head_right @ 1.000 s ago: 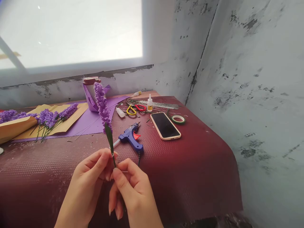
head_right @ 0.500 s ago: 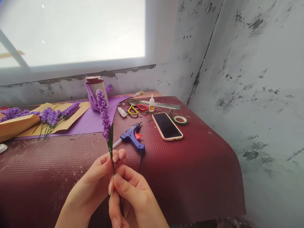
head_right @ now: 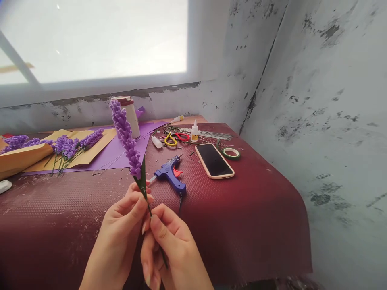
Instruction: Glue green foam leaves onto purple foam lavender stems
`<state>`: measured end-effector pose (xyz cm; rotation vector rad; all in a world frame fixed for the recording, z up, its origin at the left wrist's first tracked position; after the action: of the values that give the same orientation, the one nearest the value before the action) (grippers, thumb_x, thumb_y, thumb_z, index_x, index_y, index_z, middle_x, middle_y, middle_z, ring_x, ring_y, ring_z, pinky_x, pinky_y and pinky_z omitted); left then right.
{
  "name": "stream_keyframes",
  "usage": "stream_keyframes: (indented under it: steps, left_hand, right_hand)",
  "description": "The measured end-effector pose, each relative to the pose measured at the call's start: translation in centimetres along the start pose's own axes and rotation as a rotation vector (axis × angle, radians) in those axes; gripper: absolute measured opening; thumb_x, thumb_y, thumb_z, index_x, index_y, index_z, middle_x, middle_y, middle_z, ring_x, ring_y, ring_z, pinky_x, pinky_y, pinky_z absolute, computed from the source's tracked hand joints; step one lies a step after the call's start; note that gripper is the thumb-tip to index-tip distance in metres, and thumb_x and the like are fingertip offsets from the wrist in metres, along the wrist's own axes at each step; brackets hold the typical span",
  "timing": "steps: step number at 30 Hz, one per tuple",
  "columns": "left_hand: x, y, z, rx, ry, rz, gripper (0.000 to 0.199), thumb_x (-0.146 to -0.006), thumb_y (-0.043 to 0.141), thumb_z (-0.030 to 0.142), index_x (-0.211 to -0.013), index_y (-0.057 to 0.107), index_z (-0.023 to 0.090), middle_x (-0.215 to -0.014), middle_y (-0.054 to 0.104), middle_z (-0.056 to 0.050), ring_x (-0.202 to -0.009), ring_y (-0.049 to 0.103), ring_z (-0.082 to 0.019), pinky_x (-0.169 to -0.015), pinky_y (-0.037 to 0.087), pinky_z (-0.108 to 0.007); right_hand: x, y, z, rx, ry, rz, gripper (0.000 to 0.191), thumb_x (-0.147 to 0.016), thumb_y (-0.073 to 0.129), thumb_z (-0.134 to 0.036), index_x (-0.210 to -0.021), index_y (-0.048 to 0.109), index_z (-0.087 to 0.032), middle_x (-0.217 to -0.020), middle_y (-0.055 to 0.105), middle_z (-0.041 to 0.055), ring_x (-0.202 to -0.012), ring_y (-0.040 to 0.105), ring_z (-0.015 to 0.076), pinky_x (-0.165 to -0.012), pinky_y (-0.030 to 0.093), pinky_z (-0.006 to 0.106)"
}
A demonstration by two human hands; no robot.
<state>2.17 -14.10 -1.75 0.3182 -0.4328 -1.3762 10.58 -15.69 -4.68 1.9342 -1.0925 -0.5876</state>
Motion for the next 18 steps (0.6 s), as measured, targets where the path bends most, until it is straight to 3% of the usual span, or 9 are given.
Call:
stream_keyframes:
  steps: [4,7,13,18]
  left_hand:
    - [-0.1,0.1,-0.1,-0.025,-0.033,-0.042,0.013,-0.066,0.079,0.031,-0.067,0.076,0.019,-0.098,0.064,-0.005,-0.093,0.057,-0.016,-0.08,0.046,-0.022]
    - [-0.1,0.4,-0.2,0.01,-0.103,-0.099,0.014,-0.069,0.077,0.033,-0.073,0.077,0.02,-0.105,0.066,-0.005,-0.101,0.055,-0.018,-0.08,0.046,-0.02]
    - [0.2,0.6,-0.9,0.226,-0.303,-0.25,0.014,-0.071,0.076,0.029,-0.078,0.076,0.017,-0.089,0.067,-0.001,-0.069,0.056,-0.006,-0.065,0.047,-0.013]
    - [0.1,0.6,-1.3,0.398,-0.37,-0.346,0.013,-0.066,0.08,0.027,-0.073,0.074,0.017,-0.083,0.066,-0.001,-0.071,0.059,-0.007,-0.068,0.048,-0.015]
  right_hand:
    - [0.1,0.0,-0.4,0.014,-0.011,0.022,0.025,-0.087,0.058,-0.04,-0.077,0.051,-0.018,-0.038,0.047,-0.009,-0.026,0.022,0.0,-0.029,0.024,0.009]
    - [0.1,0.2,-0.4,0.006,-0.003,-0.01,0.025,-0.085,0.061,-0.041,-0.076,0.052,-0.019,-0.037,0.046,-0.0091,-0.026,0.022,0.0003,-0.028,0.023,0.009]
    - [0.2,0.6,-0.1,-0.085,0.017,-0.062,0.024,-0.086,0.061,-0.039,-0.077,0.054,-0.018,-0.036,0.043,-0.01,-0.025,0.02,0.0005,-0.028,0.025,0.01]
    - [0.4,0.7,0.0,-0.126,0.047,-0.107,0.021,-0.092,0.052,-0.033,-0.079,0.058,-0.017,-0.036,0.038,-0.0097,-0.028,0.023,0.0021,-0.033,0.029,0.011]
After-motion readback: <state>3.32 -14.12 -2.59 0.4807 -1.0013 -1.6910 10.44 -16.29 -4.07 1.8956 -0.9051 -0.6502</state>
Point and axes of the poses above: each hand's wrist, its own x-axis away from the middle knuckle, its own y-axis out of the palm, z = x × y, the point moved 3 cm from there along -x, towards the middle knuckle
